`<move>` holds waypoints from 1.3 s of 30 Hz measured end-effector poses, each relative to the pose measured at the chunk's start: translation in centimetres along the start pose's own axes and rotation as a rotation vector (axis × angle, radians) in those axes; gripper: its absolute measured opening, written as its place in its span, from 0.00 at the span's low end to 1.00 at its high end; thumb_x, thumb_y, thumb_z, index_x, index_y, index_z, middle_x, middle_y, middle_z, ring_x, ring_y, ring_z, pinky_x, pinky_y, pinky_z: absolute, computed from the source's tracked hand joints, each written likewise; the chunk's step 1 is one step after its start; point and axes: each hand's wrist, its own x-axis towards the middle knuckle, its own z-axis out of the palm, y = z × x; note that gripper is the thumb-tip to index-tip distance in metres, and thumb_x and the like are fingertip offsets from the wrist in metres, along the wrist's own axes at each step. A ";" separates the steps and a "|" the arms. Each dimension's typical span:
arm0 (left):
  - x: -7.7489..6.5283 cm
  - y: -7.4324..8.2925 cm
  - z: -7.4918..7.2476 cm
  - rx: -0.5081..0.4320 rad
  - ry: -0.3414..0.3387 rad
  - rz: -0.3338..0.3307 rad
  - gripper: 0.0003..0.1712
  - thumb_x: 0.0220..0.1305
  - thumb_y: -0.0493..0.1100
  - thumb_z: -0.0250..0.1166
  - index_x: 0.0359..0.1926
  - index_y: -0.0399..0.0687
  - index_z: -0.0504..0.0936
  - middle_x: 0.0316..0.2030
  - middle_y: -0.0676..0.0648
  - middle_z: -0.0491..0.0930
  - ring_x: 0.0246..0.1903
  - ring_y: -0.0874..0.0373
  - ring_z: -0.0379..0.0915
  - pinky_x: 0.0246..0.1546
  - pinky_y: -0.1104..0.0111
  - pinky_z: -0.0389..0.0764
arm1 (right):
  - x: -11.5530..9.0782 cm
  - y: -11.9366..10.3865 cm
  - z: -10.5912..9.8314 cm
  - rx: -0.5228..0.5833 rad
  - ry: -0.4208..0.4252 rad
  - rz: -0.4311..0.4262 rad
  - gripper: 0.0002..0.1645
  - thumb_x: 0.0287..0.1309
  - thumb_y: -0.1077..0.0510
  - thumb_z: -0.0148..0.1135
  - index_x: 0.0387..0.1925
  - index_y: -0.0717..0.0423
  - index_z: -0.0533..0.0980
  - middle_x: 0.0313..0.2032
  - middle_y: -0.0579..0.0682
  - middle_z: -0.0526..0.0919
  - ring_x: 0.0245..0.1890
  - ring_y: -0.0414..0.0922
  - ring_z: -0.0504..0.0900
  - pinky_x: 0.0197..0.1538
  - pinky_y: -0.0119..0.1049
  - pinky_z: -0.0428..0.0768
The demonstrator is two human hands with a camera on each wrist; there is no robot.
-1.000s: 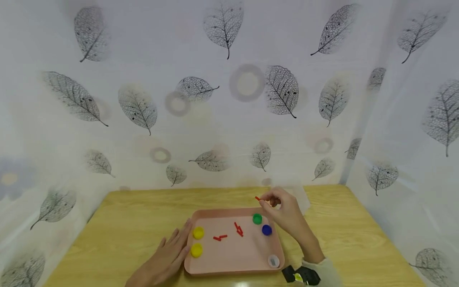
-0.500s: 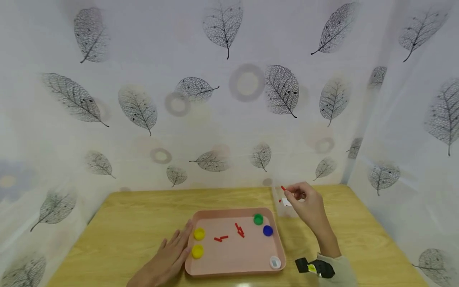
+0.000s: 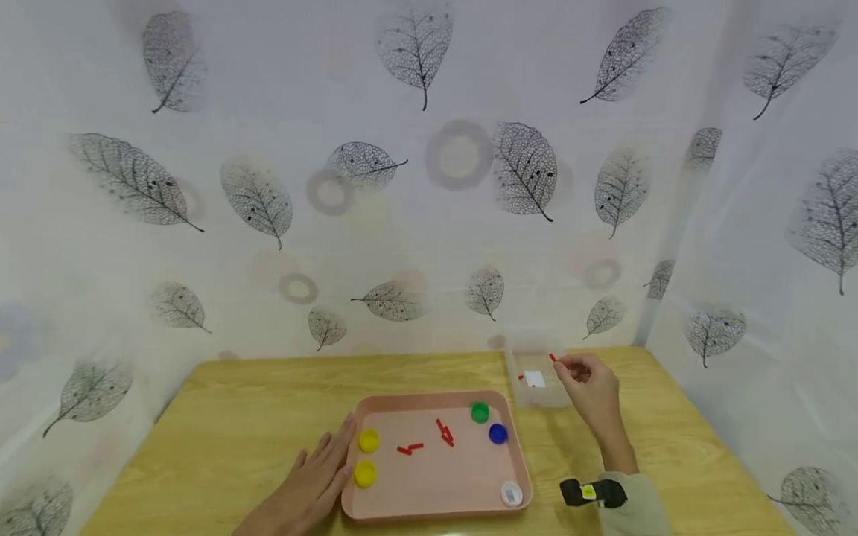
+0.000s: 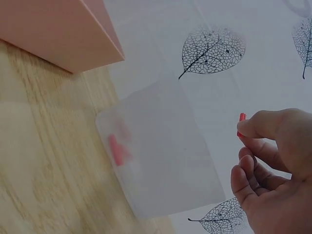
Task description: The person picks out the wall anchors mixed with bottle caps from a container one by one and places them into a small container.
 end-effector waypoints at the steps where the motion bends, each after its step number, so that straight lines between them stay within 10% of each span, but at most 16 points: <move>1: 0.1 -0.1 0.0 0.003 0.001 0.010 0.36 0.84 0.55 0.41 0.84 0.55 0.40 0.81 0.48 0.41 0.75 0.29 0.45 0.63 0.21 0.40 | -0.1 0.2 0.1 -0.001 0.000 0.005 0.06 0.62 0.64 0.70 0.36 0.66 0.84 0.28 0.55 0.83 0.27 0.34 0.75 0.33 0.18 0.72; 23: 0.5 -2.7 -0.5 0.023 -0.032 -0.033 0.38 0.83 0.58 0.41 0.84 0.52 0.42 0.81 0.47 0.42 0.75 0.29 0.45 0.62 0.21 0.43 | -0.8 0.6 3.4 -0.024 0.016 0.029 0.04 0.61 0.65 0.71 0.35 0.64 0.84 0.32 0.55 0.85 0.30 0.38 0.78 0.35 0.19 0.74; 39: 3.6 -3.7 -1.4 0.042 -0.019 0.059 0.36 0.84 0.56 0.40 0.84 0.54 0.42 0.81 0.49 0.41 0.76 0.30 0.44 0.64 0.22 0.41 | 0.5 -1.5 3.0 -0.034 -0.023 -0.050 0.05 0.62 0.62 0.72 0.36 0.61 0.85 0.30 0.51 0.84 0.30 0.38 0.77 0.35 0.21 0.76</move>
